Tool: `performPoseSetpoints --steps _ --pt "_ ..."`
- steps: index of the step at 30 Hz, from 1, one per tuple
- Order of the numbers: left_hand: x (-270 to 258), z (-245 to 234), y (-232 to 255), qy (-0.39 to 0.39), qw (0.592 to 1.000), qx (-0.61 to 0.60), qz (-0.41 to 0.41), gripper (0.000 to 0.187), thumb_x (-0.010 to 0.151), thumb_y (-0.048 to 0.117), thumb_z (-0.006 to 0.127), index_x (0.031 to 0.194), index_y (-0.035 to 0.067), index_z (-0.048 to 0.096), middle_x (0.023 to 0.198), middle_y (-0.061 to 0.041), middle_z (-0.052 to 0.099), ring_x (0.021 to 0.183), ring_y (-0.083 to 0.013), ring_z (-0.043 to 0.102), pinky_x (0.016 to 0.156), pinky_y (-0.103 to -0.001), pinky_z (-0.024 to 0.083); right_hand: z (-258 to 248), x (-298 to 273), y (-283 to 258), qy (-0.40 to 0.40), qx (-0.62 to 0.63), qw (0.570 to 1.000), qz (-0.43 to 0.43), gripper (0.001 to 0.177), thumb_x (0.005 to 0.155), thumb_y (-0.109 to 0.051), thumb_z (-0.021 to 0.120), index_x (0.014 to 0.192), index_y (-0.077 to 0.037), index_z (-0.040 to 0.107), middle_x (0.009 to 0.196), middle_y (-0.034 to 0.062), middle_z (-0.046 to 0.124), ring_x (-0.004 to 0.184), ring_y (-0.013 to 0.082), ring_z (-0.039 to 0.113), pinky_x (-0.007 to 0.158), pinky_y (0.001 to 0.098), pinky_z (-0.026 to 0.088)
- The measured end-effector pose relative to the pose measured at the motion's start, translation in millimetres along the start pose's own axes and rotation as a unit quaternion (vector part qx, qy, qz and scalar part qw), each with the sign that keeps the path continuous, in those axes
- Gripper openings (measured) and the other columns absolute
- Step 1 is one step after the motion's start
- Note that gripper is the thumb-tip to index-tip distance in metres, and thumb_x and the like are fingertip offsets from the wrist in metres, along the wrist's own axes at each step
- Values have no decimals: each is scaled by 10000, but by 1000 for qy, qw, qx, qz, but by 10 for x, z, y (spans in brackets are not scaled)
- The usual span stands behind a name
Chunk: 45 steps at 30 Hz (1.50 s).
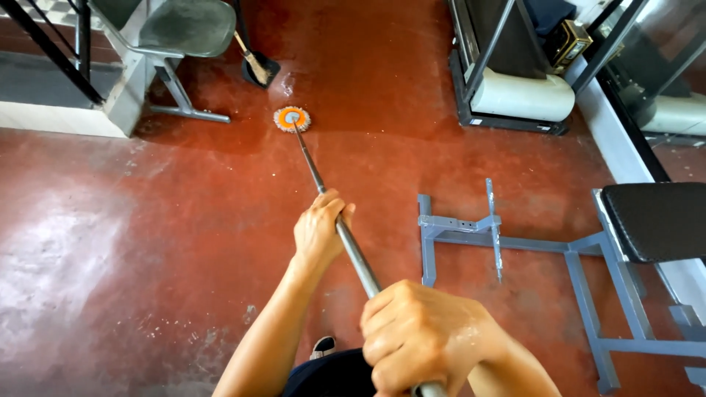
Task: Mopping the red floor in a gym area using a circular spin mop.
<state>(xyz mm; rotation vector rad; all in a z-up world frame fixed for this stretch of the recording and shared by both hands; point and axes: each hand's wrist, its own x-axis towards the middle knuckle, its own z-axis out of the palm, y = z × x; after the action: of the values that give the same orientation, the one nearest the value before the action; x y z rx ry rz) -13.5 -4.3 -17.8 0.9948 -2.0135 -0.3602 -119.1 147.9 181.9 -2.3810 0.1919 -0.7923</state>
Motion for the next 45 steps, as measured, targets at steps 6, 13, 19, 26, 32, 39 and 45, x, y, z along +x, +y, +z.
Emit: performPoseSetpoints --steps 6,13,19,26,32,39,45 --pt "65 508 192 -43 995 -62 -64 82 919 208 633 866 146 621 711 -70 631 513 -313 615 480 -433 493 -14 -113 -481 113 -90 982 120 333 898 -53 675 690 -100 419 632 55 481 568 288 473 617 399 442" --pt "181 794 568 -69 994 -80 29 77 764 105 670 768 161 617 616 -9 621 650 -234 614 507 -382 491 -54 -245 -865 259 -254 901 239 238 857 -199 723 718 -92 563 779 42 619 744 230 667 825 369 623" --pt "101 1063 965 -126 981 -132 62 96 749 148 704 772 157 612 711 -50 554 511 -275 561 469 -404 462 80 -527 -1007 186 -275 884 328 216 760 -93 745 710 -118 536 806 10 581 776 182 642 729 280 556" --pt "-77 1673 1275 -118 962 -205 133 66 819 186 653 817 135 611 821 -97 657 613 -338 614 520 -425 500 121 -596 -783 163 -266 910 274 441 906 -118 798 627 -80 459 617 30 440 537 166 441 543 304 450" --pt "35 2263 1134 -316 946 -55 44 451 956 283 521 1384 159 456 1311 -198 539 1115 -438 560 847 -604 477 69 -711 -245 286 -318 856 290 349 790 3 733 625 -113 447 593 30 447 515 230 401 545 340 386" --pt "-9 1818 945 -520 853 -37 0 831 899 243 705 1593 151 258 1623 -213 305 1482 -457 332 1095 -690 404 -25 -2092 812 306 -433 813 241 326 932 -166 731 673 -147 534 705 -12 581 682 212 626 925 441 468" --pt "-292 2169 470 -484 875 -1 25 495 921 442 578 1380 258 558 1543 -143 441 1406 -397 464 967 -633 512 -126 -2861 1362 379 -458 703 391 204 978 -169 723 850 -124 570 1043 -17 711 1044 185 652 1027 421 329"
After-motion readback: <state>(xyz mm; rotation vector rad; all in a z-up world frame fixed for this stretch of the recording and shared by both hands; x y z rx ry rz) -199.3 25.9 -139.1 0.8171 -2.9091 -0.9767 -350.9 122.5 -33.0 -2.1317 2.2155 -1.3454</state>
